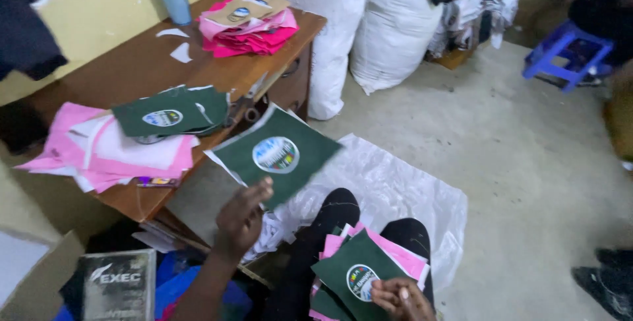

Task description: The person is manually marking green fabric pouches with a pen and then aligning and placing circular patches onto them while sitting on the floor.

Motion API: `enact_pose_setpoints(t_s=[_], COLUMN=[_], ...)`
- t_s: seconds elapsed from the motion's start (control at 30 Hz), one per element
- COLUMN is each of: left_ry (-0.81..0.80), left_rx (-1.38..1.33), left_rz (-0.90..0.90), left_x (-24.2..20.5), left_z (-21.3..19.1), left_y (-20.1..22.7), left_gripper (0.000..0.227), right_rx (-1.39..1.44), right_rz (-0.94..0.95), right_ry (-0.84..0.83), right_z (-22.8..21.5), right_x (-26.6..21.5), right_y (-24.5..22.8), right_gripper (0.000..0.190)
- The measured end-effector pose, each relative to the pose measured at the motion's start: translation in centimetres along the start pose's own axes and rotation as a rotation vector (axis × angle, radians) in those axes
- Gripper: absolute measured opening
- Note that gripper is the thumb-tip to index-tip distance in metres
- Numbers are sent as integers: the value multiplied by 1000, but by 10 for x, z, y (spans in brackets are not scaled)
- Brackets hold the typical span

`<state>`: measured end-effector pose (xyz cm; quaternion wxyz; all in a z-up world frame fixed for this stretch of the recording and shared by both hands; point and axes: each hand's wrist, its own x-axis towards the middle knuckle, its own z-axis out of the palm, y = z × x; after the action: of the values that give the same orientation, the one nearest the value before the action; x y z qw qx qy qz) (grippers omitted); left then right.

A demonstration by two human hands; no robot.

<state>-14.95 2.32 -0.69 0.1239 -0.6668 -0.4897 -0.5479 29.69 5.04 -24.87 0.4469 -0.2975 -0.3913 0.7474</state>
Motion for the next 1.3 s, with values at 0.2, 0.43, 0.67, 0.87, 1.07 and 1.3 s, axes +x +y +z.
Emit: enact_pose_setpoints(t_s=[0.2, 0.43, 0.67, 0.87, 1.07, 1.3], left_ry=[-505, -692, -338, -501, -546, -711], left_rx=[-563, -786, -567, -371, -168, -219], left_rz=[383, 306, -568, -728, -429, 25], left_x=[-99, -82, -50, -46, -40, -42], left_z=[91, 110, 96, 101, 90, 89], left_y=[96, 134, 125, 122, 136, 149], left_gripper=[56, 27, 41, 24, 73, 60], right_rx=[99, 228, -162, 307, 306, 385], right_rz=[-196, 4, -238, 15, 146, 198], right_ry=[-75, 794, 696, 726, 811, 641], right_z=[108, 164, 165, 156, 157, 125], right_x=[-39, -44, -58, -52, -53, -56], right_y=[-42, -122, -116, -106, -114, -84], right_gripper=[58, 45, 24, 47, 35, 23])
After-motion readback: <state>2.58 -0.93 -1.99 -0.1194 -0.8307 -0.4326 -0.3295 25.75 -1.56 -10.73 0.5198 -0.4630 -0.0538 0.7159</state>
